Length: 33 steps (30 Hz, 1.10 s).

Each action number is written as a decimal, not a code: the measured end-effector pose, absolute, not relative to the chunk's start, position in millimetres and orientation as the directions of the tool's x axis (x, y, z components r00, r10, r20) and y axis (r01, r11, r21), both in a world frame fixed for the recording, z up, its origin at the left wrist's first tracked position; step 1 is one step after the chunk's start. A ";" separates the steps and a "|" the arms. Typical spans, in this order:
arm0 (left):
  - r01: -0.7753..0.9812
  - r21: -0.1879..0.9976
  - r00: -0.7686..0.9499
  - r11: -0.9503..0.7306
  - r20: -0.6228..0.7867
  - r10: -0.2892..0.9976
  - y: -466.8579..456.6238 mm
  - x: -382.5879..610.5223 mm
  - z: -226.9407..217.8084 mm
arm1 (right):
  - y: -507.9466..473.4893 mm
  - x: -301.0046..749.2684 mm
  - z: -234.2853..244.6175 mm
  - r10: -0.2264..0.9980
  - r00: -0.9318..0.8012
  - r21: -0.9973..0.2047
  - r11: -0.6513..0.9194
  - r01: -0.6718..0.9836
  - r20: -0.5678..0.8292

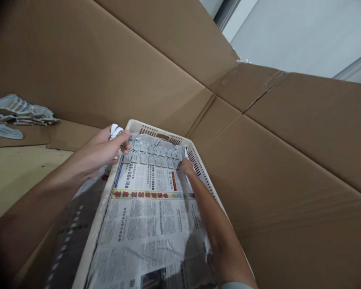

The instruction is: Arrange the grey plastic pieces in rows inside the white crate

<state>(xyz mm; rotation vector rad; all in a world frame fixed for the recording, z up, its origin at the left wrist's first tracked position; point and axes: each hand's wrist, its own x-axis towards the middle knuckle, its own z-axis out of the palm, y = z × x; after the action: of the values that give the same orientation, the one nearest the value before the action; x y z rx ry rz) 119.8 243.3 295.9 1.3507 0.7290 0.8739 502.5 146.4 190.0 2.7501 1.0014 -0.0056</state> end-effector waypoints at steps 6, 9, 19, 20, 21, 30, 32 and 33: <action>-0.088 0.995 0.512 0.037 0.013 0.859 245.9 122.0 291.1 | 145.2 500.9 189.2 0.636 0.768 0.186 -0.748 0.637 -0.072; -0.125 0.979 0.554 0.159 -0.064 0.830 248.5 124.7 288.3 | 145.2 499.4 188.4 0.631 0.773 0.175 -0.756 0.631 -0.065; -0.259 0.884 0.628 0.390 -0.153 0.763 250.0 123.0 289.0 | 142.2 472.8 206.9 0.639 0.767 0.090 -0.762 0.641 -0.054; -0.266 0.880 0.634 0.394 -0.148 0.759 249.6 122.9 288.6 | 141.9 468.1 213.7 0.649 0.760 0.069 -0.757 0.650 -0.043; -0.276 0.874 0.642 0.401 -0.143 0.754 249.4 122.9 288.2 | 142.3 462.6 222.1 0.662 0.749 0.046 -0.748 0.662 -0.029; -0.442 0.801 0.667 0.403 -0.007 0.745 246.7 129.2 285.0 | 155.1 323.5 312.9 0.960 0.222 -0.704 -0.040 0.709 0.170; -0.452 0.818 0.659 0.356 0.037 0.751 243.6 131.5 281.9 | 159.0 289.6 315.9 0.966 0.144 -0.791 0.086 0.606 0.215; -0.450 0.834 0.649 0.319 0.060 0.758 242.3 132.5 280.3 | 162.0 277.9 314.9 0.960 0.147 -0.816 0.115 0.567 0.237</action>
<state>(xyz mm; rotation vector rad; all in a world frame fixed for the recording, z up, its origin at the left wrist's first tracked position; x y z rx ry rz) 132.5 242.3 280.3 0.9502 0.3746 0.8189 277.9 162.0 314.9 2.7830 2.7249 -1.0222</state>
